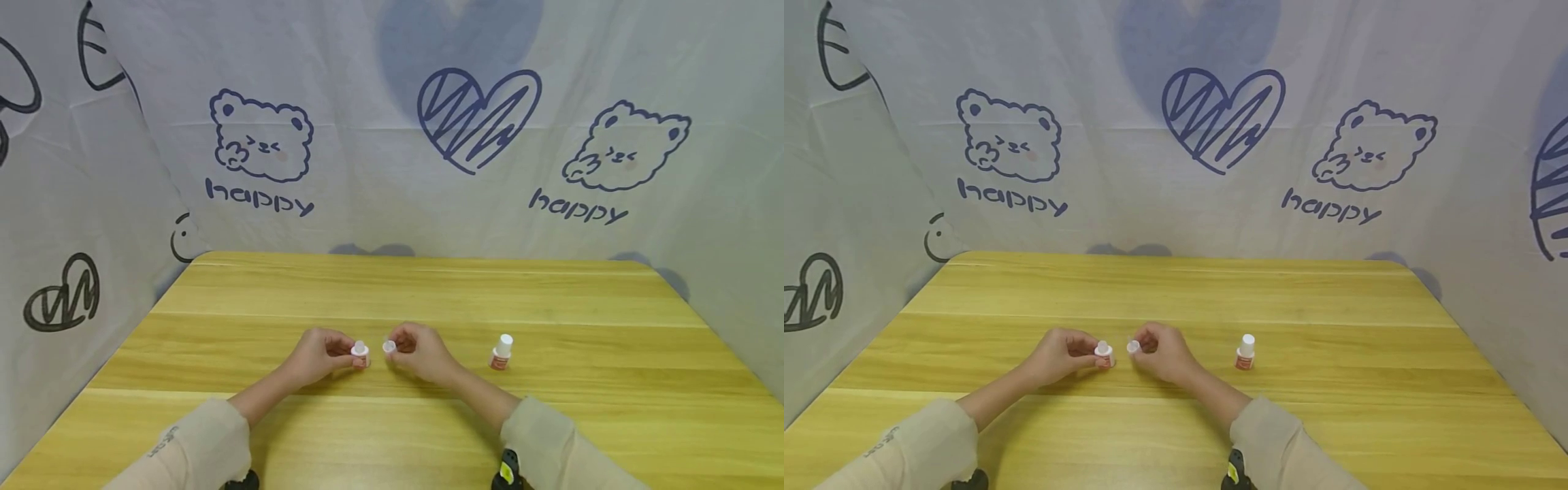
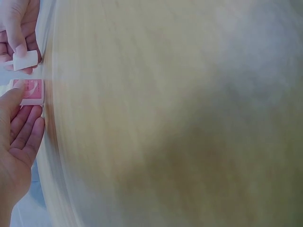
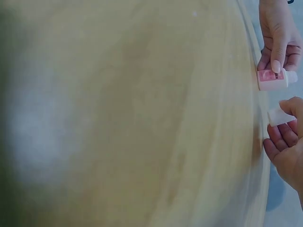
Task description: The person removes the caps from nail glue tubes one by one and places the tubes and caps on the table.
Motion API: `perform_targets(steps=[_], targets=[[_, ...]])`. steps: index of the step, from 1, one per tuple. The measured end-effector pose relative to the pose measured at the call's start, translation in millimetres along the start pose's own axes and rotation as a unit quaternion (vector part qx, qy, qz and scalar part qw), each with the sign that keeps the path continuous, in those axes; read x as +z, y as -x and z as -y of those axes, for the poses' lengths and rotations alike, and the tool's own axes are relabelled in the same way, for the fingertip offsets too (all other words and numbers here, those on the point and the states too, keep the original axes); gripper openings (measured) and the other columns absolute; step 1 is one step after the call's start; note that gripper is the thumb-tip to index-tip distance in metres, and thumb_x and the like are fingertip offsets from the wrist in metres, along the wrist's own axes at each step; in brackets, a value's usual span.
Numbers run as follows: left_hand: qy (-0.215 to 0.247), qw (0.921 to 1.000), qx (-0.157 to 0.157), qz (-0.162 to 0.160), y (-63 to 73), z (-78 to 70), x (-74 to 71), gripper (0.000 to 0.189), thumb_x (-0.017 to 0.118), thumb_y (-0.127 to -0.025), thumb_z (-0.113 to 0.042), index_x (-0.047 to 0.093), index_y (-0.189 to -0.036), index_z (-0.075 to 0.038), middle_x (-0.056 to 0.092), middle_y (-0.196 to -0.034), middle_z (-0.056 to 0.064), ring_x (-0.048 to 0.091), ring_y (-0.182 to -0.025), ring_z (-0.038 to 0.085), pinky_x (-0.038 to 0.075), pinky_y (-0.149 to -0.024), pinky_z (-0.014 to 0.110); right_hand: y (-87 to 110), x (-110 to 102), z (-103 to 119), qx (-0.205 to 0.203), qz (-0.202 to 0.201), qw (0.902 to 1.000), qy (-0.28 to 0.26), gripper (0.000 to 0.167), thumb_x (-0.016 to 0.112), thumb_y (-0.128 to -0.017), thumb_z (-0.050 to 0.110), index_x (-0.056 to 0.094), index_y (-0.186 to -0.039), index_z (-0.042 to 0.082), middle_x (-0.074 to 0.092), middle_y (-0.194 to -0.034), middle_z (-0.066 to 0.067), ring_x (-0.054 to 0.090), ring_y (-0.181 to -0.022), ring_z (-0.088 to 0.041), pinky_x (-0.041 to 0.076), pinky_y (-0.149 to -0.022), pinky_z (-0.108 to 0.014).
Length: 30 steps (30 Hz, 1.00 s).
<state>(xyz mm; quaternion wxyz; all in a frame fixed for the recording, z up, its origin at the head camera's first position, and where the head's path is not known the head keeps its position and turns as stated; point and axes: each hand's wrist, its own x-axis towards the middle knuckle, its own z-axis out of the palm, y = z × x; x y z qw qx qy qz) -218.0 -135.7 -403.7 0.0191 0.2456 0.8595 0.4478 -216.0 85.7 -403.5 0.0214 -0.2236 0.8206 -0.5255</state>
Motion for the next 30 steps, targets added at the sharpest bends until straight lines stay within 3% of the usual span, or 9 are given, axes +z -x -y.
perform_targets(steps=[15,30], targets=[[0.007,1.0000,0.001,0.001,0.3,0.4,0.2,0.023,0.074,-0.078,-0.011,0.069,-0.094,0.006,0.071,-0.087,0.016,0.068,-0.077,0.019,0.053,-0.066,0.016,4.3,-0.9,-4.9,-0.008,-0.009,0.9997,0.019,0.018,0.072,-0.079,0.003,0.065,-0.093,-0.006,0.067,-0.083,-0.016,0.058,-0.073,-0.009,0.049,-0.065,-0.017],[0.016,0.9999,0.000,0.004,0.1,3.8,0.9,0.023,0.073,-0.079,-0.010,0.068,-0.095,0.006,0.071,-0.090,0.017,0.068,-0.079,0.020,0.054,-0.068,0.020,8.3,-1.7,-6.6,-0.015,0.004,0.9997,0.019,0.019,0.071,-0.079,0.003,0.065,-0.094,-0.006,0.068,-0.085,-0.017,0.060,-0.075,-0.011,0.051,-0.067,-0.017]])
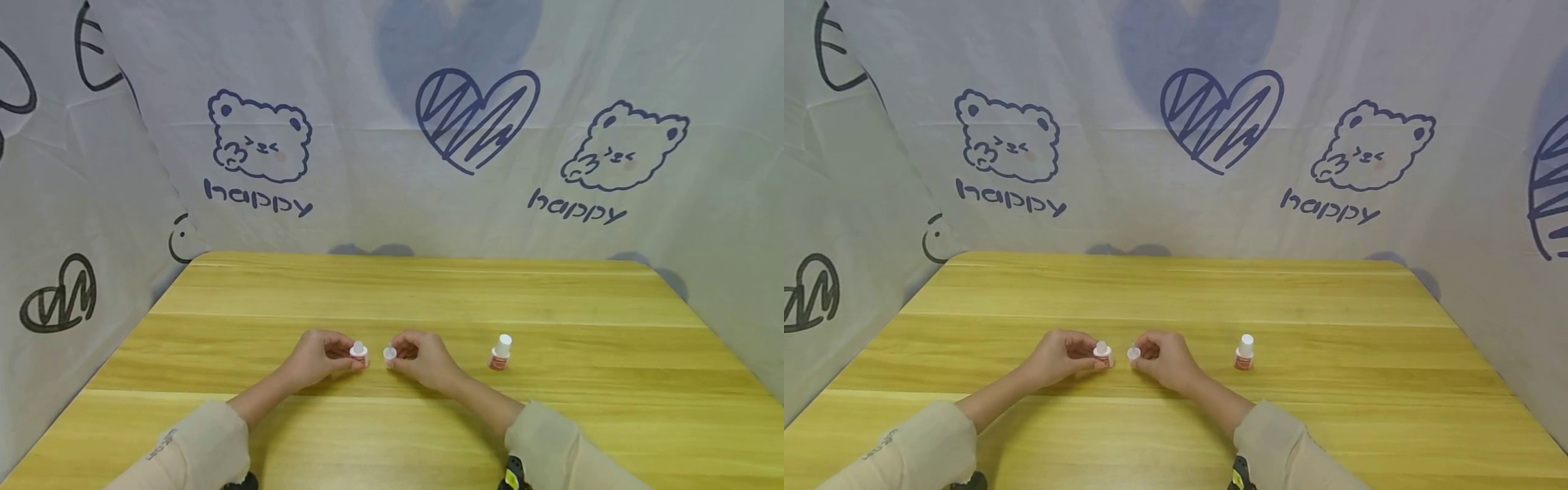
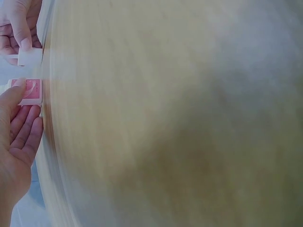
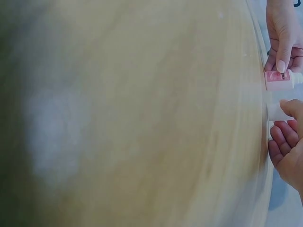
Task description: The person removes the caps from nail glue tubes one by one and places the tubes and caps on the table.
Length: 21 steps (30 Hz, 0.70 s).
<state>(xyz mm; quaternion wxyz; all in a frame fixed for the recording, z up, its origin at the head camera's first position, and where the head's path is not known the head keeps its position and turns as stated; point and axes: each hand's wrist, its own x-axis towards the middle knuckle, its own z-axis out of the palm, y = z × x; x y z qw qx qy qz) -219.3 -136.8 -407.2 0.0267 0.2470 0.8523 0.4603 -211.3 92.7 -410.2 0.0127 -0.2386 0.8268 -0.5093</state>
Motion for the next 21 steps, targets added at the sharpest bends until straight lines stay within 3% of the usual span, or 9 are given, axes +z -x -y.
perform_targets(steps=[12,18,21], targets=[[0.020,0.9997,-0.014,-0.001,1.6,-2.6,1.1,0.031,0.075,-0.077,-0.017,0.068,-0.097,0.005,0.071,-0.090,0.016,0.068,-0.078,0.015,0.054,-0.068,0.019,-0.5,0.3,2.1,0.002,-0.003,0.9999,0.010,0.018,0.072,-0.078,0.002,0.065,-0.093,-0.005,0.068,-0.084,-0.015,0.061,-0.075,-0.013,0.050,-0.066,-0.015],[0.065,0.9956,-0.067,-0.011,3.6,-3.6,0.7,0.039,0.075,-0.078,-0.024,0.066,-0.104,0.003,0.070,-0.096,0.016,0.067,-0.083,0.017,0.054,-0.069,0.021,0.2,0.0,1.0,-0.001,0.001,1.0000,0.003,0.019,0.072,-0.078,0.002,0.064,-0.094,-0.006,0.068,-0.085,-0.017,0.062,-0.076,-0.016,0.051,-0.068,-0.017],[0.076,0.9938,-0.079,-0.018,4.5,-6.1,-0.2,0.043,0.076,-0.077,-0.023,0.065,-0.107,0.004,0.069,-0.099,0.017,0.067,-0.086,0.019,0.055,-0.071,0.023,1.5,-2.1,1.7,0.001,0.003,1.0000,0.003,0.022,0.072,-0.078,0.003,0.064,-0.096,-0.006,0.068,-0.087,-0.017,0.062,-0.078,-0.016,0.051,-0.070,-0.018]])
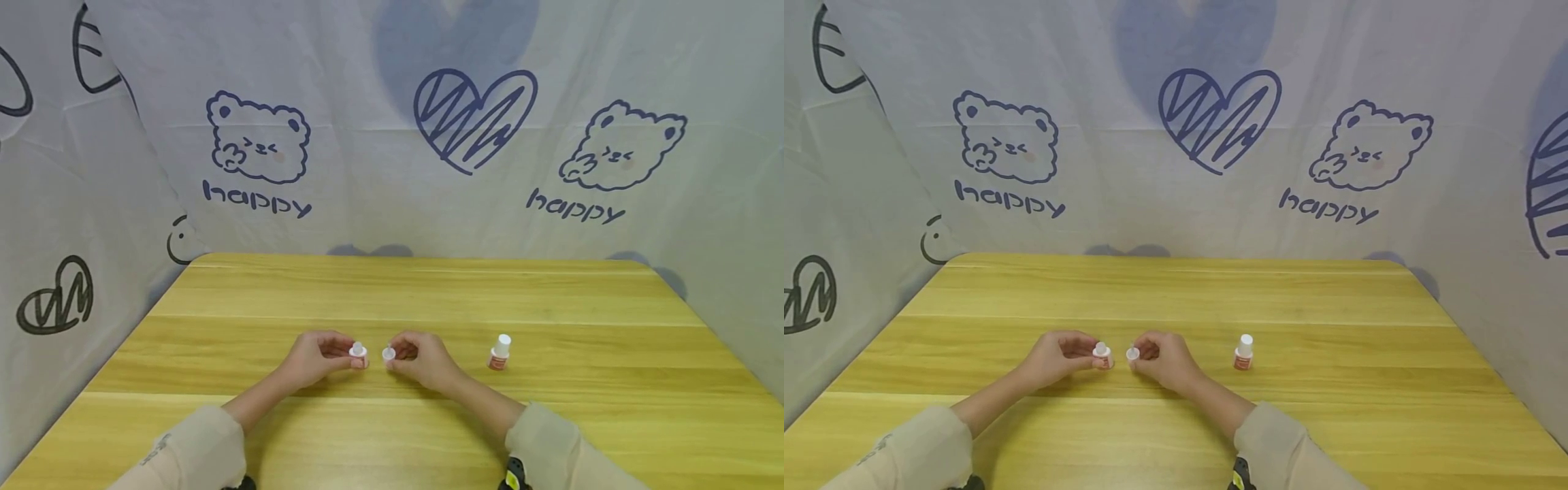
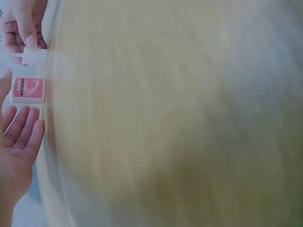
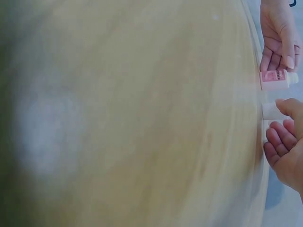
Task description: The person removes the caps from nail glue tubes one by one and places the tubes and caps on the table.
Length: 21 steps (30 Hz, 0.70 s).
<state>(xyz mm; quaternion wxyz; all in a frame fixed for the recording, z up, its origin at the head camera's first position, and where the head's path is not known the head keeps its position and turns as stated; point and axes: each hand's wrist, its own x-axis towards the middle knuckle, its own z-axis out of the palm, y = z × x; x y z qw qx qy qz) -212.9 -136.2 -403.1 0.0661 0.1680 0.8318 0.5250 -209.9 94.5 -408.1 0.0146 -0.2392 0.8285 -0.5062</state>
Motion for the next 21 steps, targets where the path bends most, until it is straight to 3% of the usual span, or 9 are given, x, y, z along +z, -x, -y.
perform_targets(steps=[11,21], targets=[[0.008,0.9993,0.022,-0.030,-2.8,-18.7,-15.8,0.043,0.072,-0.081,-0.018,0.060,-0.114,0.006,0.063,-0.116,0.023,0.062,-0.103,0.030,0.053,-0.084,0.028,4.3,-19,15,0.019,-0.010,0.9991,0.036,0.026,0.072,-0.080,0.008,0.064,-0.102,-0.003,0.067,-0.096,-0.015,0.061,-0.087,-0.021,0.051,-0.076,-0.022],[0.000,0.9981,0.043,-0.045,-14.6,-56.1,-20.0,0.043,0.073,-0.081,-0.019,0.061,-0.118,-0.001,0.063,-0.119,0.016,0.060,-0.109,0.030,0.051,-0.089,0.031,10.3,-52,38,0.002,-0.028,0.9967,0.076,0.021,0.069,-0.083,0.010,0.066,-0.101,0.000,0.068,-0.101,-0.016,0.062,-0.093,-0.028,0.052,-0.081,-0.031]])
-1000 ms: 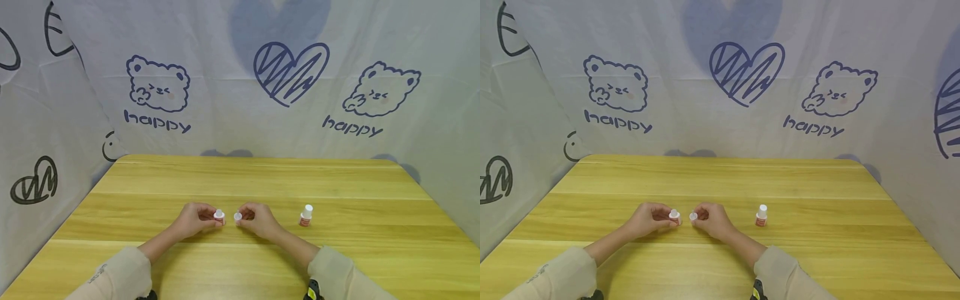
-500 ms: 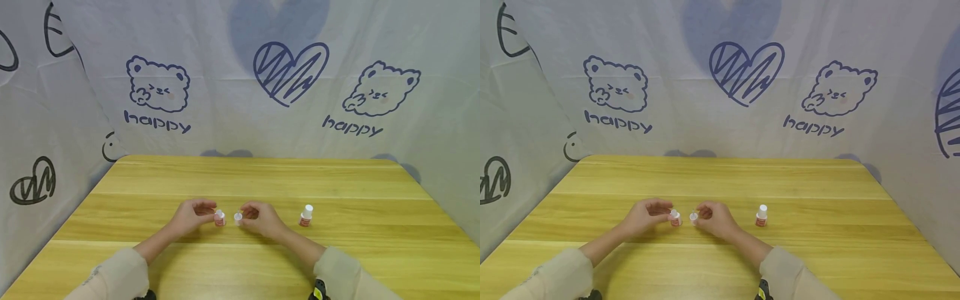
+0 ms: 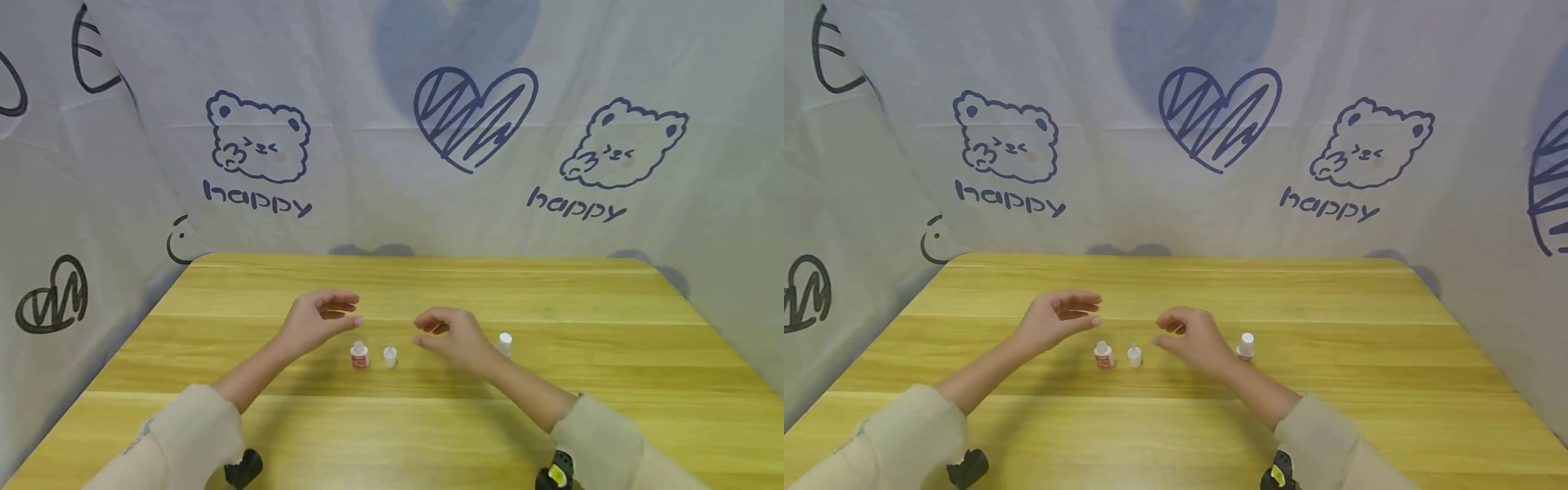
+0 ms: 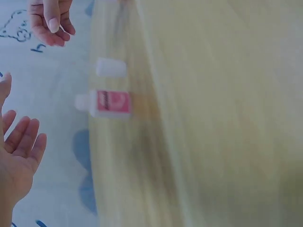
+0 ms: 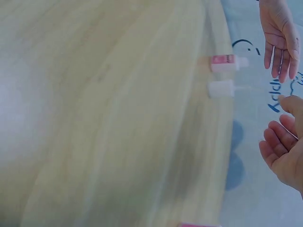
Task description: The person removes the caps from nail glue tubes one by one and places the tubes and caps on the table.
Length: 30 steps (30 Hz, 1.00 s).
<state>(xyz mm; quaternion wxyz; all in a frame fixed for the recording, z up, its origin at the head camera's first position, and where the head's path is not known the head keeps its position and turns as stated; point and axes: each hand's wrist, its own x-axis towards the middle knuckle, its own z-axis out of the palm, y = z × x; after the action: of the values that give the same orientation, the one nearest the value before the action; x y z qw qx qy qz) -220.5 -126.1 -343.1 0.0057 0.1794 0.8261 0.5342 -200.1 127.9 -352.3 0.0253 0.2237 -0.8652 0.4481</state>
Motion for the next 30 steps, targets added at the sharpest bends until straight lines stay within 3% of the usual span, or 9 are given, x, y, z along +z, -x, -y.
perform_targets(steps=[8,18,24,30], targets=[[-0.015,0.9989,0.044,0.003,-12.4,-28.4,15.2,0.046,0.074,-0.079,-0.019,0.060,-0.121,-0.005,0.062,-0.122,0.013,0.057,-0.113,0.028,0.048,-0.095,0.038,9.2,-26,5,-0.024,-0.046,0.9980,0.035,0.018,0.071,-0.081,0.008,0.068,-0.098,0.001,0.069,-0.099,-0.013,0.063,-0.090,-0.026,0.053,-0.077,-0.032],[-0.015,0.9949,0.095,0.029,-19.6,-49.0,44.0,0.044,0.075,-0.078,-0.017,0.062,-0.118,-0.004,0.061,-0.123,0.012,0.056,-0.114,0.030,0.049,-0.093,0.039,22.2,-53,-4,-0.007,-0.088,0.9939,0.066,0.020,0.072,-0.080,0.009,0.069,-0.098,0.001,0.070,-0.098,-0.012,0.063,-0.090,-0.027,0.054,-0.076,-0.031],[-0.008,0.9933,0.104,0.049,-21.0,-61.4,63.3,0.044,0.075,-0.078,-0.017,0.062,-0.118,-0.005,0.061,-0.123,0.010,0.056,-0.114,0.027,0.050,-0.092,0.034,32.6,-66,-13,-0.002,-0.100,0.9911,0.088,0.021,0.072,-0.081,0.011,0.069,-0.099,0.001,0.070,-0.099,-0.012,0.063,-0.090,-0.026,0.053,-0.075,-0.027],[-0.003,0.9940,0.095,0.053,-19.7,-62.9,78.6,0.046,0.074,-0.079,-0.019,0.061,-0.121,-0.006,0.061,-0.123,0.008,0.056,-0.115,0.025,0.049,-0.093,0.035,41.0,-73,-20,0.001,-0.102,0.9901,0.096,0.021,0.071,-0.082,0.012,0.068,-0.099,0.001,0.070,-0.099,-0.014,0.062,-0.090,-0.026,0.052,-0.074,-0.024]])
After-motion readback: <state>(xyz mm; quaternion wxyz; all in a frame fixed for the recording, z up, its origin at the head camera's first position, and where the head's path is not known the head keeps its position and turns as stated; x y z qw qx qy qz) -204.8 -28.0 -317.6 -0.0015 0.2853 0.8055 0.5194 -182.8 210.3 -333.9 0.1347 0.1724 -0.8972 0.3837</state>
